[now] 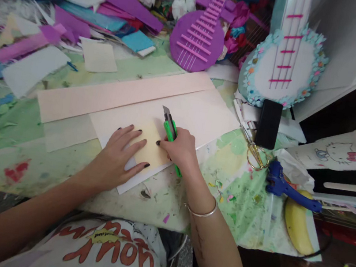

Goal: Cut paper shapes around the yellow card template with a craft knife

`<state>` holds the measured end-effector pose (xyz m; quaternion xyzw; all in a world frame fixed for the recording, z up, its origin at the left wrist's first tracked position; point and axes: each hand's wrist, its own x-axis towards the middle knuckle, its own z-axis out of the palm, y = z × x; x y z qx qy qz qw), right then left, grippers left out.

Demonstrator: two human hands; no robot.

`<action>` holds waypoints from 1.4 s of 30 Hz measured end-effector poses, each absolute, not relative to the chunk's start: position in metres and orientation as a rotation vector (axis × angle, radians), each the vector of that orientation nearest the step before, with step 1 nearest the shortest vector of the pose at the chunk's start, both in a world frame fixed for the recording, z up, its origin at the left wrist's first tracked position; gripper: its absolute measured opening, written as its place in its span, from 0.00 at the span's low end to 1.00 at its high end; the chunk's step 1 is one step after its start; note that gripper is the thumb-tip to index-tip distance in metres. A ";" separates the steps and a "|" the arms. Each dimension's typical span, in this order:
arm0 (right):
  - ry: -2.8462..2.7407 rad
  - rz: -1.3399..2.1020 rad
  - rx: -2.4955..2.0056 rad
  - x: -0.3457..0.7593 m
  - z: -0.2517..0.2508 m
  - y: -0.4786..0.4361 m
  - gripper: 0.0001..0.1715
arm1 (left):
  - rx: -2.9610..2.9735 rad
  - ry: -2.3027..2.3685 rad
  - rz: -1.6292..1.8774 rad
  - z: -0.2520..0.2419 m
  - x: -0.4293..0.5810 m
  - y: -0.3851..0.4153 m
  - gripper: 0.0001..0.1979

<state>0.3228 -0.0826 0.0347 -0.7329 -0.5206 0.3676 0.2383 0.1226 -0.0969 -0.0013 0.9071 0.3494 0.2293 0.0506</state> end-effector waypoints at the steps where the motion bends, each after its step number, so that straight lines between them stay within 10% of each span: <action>1: -1.425 1.008 -2.015 0.322 0.036 -0.082 0.06 | 2.761 1.066 0.698 -0.001 0.123 -0.097 0.21; 42: -1.425 1.021 -1.987 0.325 0.030 -0.084 0.08 | 2.757 1.059 0.688 -0.001 0.123 -0.099 0.23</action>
